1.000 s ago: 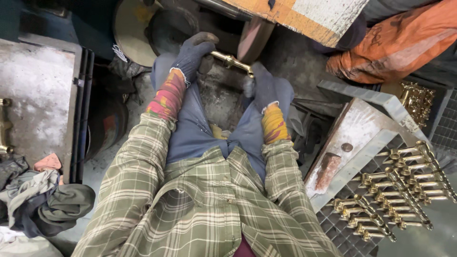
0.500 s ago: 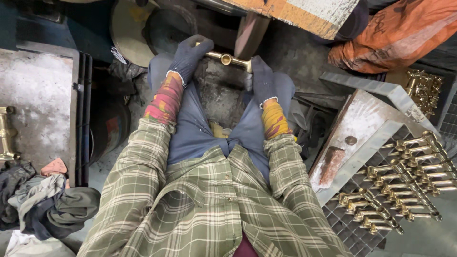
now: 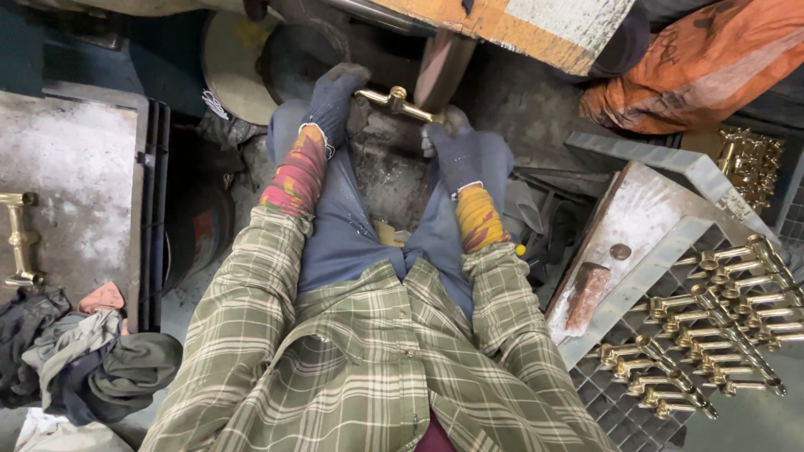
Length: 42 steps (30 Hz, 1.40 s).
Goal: The person sits on the floor and uses a grinding machine to polish brass-colored metal parts. They hold each part with gloved hands against the rotating wheel, rotating it to smooth the surface, and then place the finished items into a metal grid tray.
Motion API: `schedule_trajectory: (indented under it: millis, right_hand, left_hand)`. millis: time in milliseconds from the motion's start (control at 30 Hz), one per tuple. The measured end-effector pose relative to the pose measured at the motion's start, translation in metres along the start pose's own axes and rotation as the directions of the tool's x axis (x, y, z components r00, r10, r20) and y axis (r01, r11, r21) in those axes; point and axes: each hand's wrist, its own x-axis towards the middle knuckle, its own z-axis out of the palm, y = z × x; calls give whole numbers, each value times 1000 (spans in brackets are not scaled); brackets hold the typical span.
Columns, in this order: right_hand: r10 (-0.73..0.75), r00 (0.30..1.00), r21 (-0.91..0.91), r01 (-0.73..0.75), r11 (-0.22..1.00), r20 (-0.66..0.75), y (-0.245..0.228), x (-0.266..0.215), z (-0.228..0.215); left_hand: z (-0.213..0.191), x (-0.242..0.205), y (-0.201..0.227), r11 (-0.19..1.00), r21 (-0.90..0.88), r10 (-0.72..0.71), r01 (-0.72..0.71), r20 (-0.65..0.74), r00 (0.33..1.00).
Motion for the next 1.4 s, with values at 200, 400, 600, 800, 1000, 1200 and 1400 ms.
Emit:
schedule_trajectory:
  millis: [200, 400, 600, 800, 1000, 1200, 1400]
  right_hand:
    - [5, 997, 39, -8, 999, 83, -3, 3, 0]
    - [261, 956, 168, -282, 945, 137, -9, -9, -14]
    - [-184, 981, -285, 193, 939, 59, 8, -14, -14]
    - [-521, 851, -536, 469, 702, 64, 15, -6, -16]
    - [-35, 998, -35, 37, 999, 49, -10, -8, -2]
    - [-46, 997, -11, 47, 999, 69, -12, -5, -1]
    - [79, 958, 280, -159, 947, 276, -13, -3, -8]
  left_hand:
    - [-16, 20, -20, 878, 262, 397, -401, 72, 915]
    - [2, -30, 8, 878, 370, 291, -304, 93, 952]
    - [26, -62, 40, 974, 171, 130, -146, 101, 986]
    - [20, -36, 28, 838, 397, 353, -375, 128, 927]
    - [-6, 4, -5, 879, 456, 163, -143, -5, 987]
    - [-45, 38, -43, 342, 729, 502, -593, 392, 771]
    - [-44, 33, -37, 978, -162, -126, 130, 39, 991]
